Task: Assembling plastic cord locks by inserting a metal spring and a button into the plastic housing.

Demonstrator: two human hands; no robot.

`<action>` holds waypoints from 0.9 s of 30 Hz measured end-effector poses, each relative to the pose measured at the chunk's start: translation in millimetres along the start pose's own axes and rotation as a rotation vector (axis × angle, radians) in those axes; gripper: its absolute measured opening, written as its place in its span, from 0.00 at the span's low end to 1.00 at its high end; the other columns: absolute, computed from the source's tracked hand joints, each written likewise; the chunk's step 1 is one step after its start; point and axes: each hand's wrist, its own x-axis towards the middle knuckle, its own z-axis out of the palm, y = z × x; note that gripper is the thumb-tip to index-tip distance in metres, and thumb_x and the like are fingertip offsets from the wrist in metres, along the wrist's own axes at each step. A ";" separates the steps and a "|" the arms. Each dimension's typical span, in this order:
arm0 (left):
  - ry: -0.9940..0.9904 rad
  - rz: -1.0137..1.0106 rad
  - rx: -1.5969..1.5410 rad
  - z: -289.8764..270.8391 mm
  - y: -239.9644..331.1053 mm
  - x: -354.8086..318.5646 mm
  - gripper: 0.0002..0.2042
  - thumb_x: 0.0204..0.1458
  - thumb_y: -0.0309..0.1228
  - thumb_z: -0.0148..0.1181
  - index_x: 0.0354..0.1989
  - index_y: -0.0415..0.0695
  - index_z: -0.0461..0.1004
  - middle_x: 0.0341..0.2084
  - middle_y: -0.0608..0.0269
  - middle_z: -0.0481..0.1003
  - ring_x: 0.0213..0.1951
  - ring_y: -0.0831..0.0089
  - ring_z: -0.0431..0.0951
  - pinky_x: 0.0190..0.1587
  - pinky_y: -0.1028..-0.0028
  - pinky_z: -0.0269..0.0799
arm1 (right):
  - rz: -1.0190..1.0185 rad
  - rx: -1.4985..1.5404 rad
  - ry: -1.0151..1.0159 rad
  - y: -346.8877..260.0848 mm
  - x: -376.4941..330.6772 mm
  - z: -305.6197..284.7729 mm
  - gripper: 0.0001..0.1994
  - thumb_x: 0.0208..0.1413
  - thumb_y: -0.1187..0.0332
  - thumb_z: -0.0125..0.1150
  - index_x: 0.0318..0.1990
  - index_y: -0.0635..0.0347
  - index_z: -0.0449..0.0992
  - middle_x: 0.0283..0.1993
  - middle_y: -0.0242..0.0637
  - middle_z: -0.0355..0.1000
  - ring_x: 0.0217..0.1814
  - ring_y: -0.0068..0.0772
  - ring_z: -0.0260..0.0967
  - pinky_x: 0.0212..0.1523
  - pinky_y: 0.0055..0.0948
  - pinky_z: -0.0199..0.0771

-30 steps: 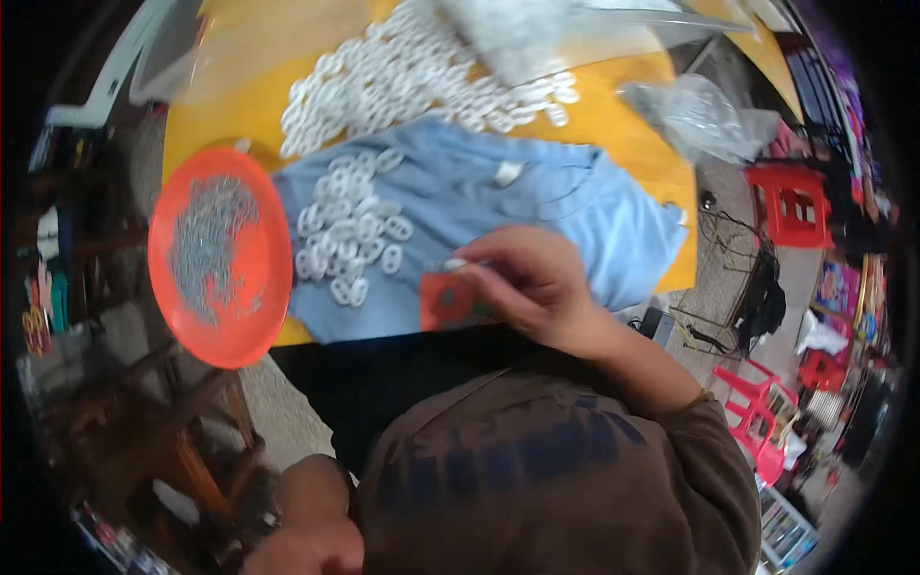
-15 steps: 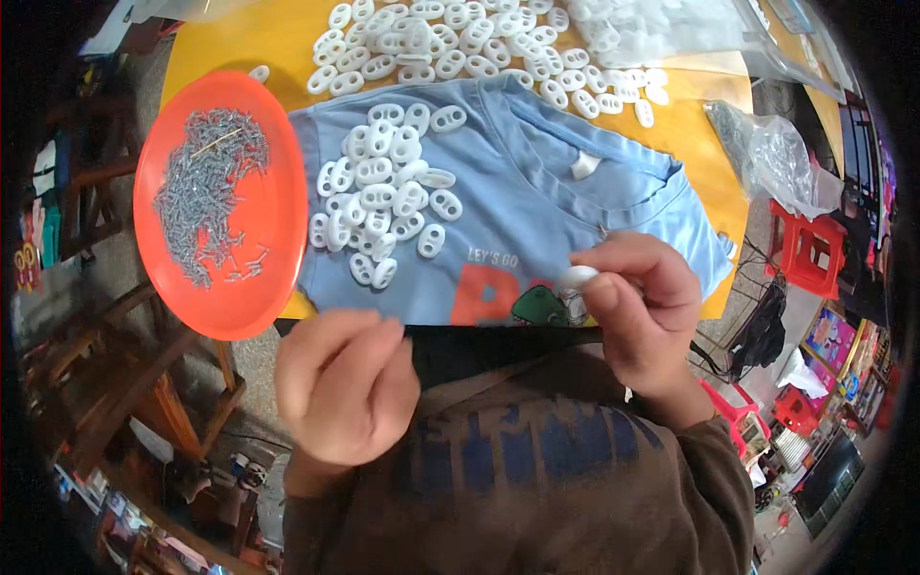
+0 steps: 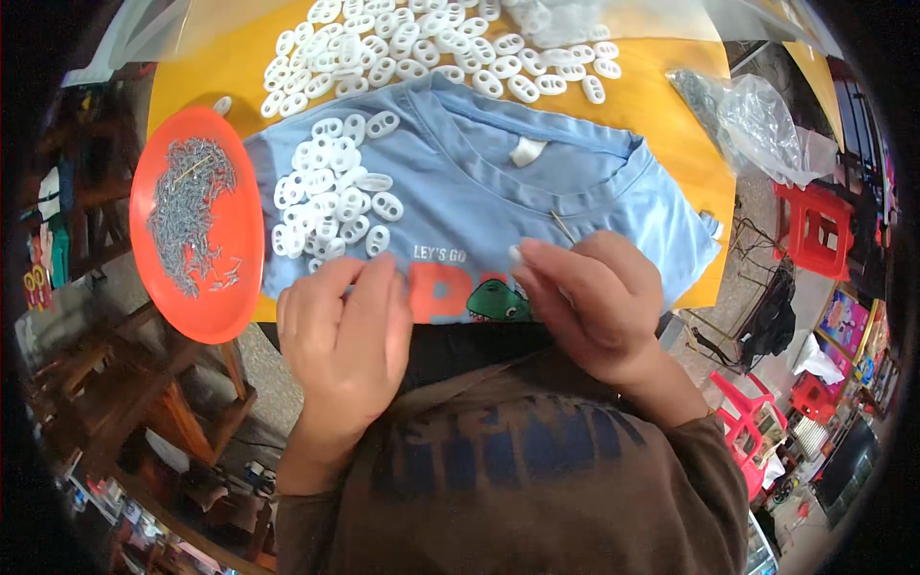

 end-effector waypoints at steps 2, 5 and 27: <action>-0.005 -0.006 0.067 0.3 -0.4 1.0 0.15 0.36 0.21 0.64 0.36 0.39 0.74 0.28 0.61 0.69 0.26 0.67 0.68 0.29 0.69 0.60 | -0.055 -0.040 0.022 4.8 0.1 4.0 0.12 0.37 0.73 0.67 0.33 0.57 0.74 0.18 0.31 0.61 0.16 0.31 0.59 0.16 0.28 0.56; -0.002 -0.014 0.114 5.5 -3.1 2.5 0.15 0.37 0.22 0.64 0.37 0.39 0.74 0.28 0.61 0.69 0.27 0.67 0.68 0.30 0.69 0.60 | -0.114 -0.131 0.002 8.8 2.7 9.0 0.11 0.36 0.71 0.64 0.32 0.55 0.73 0.19 0.30 0.59 0.19 0.31 0.59 0.19 0.28 0.57; 0.029 -0.014 0.058 9.8 -3.3 6.3 0.15 0.36 0.22 0.65 0.36 0.39 0.75 0.27 0.62 0.70 0.27 0.67 0.69 0.30 0.70 0.59 | -0.020 0.105 0.003 13.5 4.0 -0.5 0.13 0.42 0.82 0.59 0.39 0.66 0.72 0.36 0.45 0.70 0.38 0.41 0.69 0.45 0.35 0.68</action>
